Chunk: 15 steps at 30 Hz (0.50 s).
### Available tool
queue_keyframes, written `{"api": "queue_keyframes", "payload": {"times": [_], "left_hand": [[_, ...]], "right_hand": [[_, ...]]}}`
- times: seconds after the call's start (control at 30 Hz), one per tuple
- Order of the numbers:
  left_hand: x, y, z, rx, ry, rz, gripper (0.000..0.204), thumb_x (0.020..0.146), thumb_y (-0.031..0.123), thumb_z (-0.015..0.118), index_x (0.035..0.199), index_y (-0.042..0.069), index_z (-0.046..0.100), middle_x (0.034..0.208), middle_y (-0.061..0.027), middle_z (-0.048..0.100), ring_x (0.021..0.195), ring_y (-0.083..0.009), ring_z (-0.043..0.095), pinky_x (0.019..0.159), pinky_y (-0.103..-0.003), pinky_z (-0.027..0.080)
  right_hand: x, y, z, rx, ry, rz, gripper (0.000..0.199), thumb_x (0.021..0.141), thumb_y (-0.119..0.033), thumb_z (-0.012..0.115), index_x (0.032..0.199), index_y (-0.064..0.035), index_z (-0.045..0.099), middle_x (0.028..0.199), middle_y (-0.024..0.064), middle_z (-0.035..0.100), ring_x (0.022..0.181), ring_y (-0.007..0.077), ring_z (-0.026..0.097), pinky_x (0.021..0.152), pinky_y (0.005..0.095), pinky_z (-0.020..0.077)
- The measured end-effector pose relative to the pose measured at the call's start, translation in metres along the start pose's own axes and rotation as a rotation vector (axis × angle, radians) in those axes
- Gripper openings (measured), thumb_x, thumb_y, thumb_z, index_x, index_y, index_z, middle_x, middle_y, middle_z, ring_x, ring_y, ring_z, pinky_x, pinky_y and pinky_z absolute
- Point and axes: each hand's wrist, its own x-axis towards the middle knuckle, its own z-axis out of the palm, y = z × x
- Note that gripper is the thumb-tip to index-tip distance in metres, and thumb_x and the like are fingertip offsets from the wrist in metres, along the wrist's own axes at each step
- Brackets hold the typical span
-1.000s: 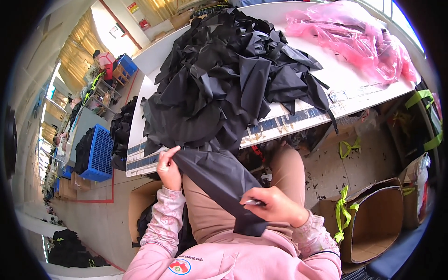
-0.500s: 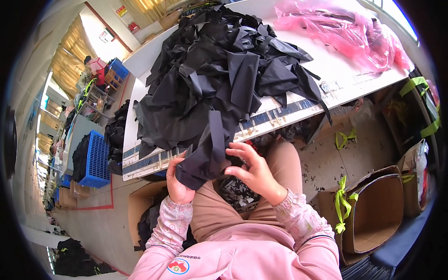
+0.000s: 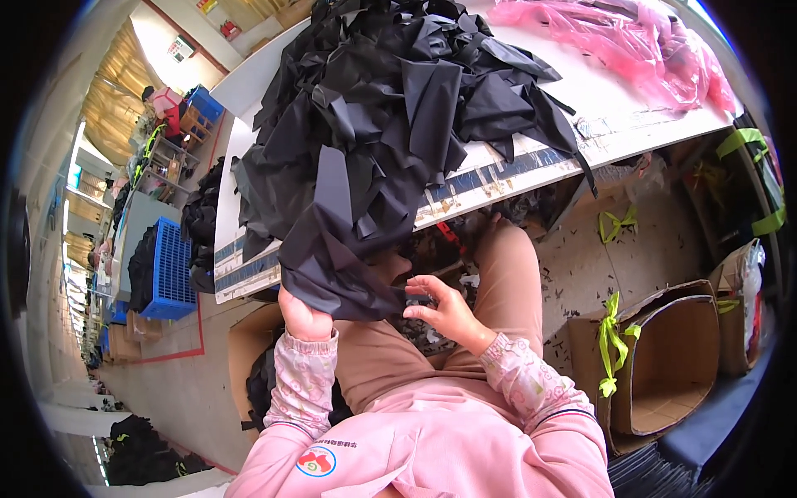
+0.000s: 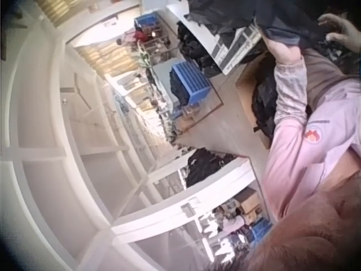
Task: Trimming excess material from small black fabric pieces using a hand-held snipping tool at a manufacturing workbench.
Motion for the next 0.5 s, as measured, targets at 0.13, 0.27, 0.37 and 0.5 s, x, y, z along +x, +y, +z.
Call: {"api": "queue_keyframes", "payload": {"times": [0.13, 0.27, 0.37, 0.5], "left_hand": [[-0.001, 0.001, -0.006, -0.05, -0.046, 0.001, 0.043, 0.1, 0.034, 0.043, 0.132, 0.006, 0.049, 0.137, -0.0079, 0.051, 0.126, -0.0261, 0.047, 0.109, -0.041, 0.032], [-0.003, 0.005, -0.005, -0.065, -0.072, 0.034, 0.042, 0.1, 0.033, 0.042, 0.131, 0.006, 0.05, 0.136, -0.0085, 0.051, 0.125, -0.0262, 0.048, 0.109, -0.041, 0.033], [-0.001, 0.019, -0.007, -0.002, 0.014, 0.105, 0.039, 0.099, 0.027, 0.045, 0.131, 0.005, 0.049, 0.135, -0.01, 0.052, 0.124, -0.0261, 0.049, 0.108, -0.04, 0.035], [0.012, 0.031, 0.011, 0.61, 0.339, 0.545, 0.041, 0.085, -0.006, 0.044, 0.125, 0.004, 0.047, 0.128, -0.0094, 0.05, 0.117, -0.0205, 0.049, 0.102, -0.038, 0.038]], "right_hand": [[-0.001, -0.009, 0.024, -0.196, 0.053, -0.13, 0.047, 0.078, -0.012, 0.077, 0.119, -0.0037, 0.055, 0.108, 0.0091, 0.067, 0.099, 0.0146, 0.063, 0.074, 0.0291, 0.0503], [0.007, -0.011, 0.025, -0.273, 0.131, -0.06, 0.018, 0.084, -0.007, 0.069, 0.099, -0.0015, 0.062, 0.086, 0.0058, 0.067, 0.073, 0.0125, 0.06, 0.066, 0.0275, 0.0484], [0.016, -0.023, 0.009, -0.151, 0.183, -0.1, 0.009, 0.087, -0.007, 0.066, 0.09, -0.0038, 0.057, 0.073, -0.0056, 0.052, 0.064, 0.0017, 0.042, 0.056, 0.0198, 0.039], [0.02, -0.064, -0.031, -0.196, 0.123, -0.177, 0.011, 0.087, -0.005, 0.066, 0.09, -0.0038, 0.055, 0.073, -0.0071, 0.046, 0.066, 0.0025, 0.039, 0.056, 0.0199, 0.0375]]}}
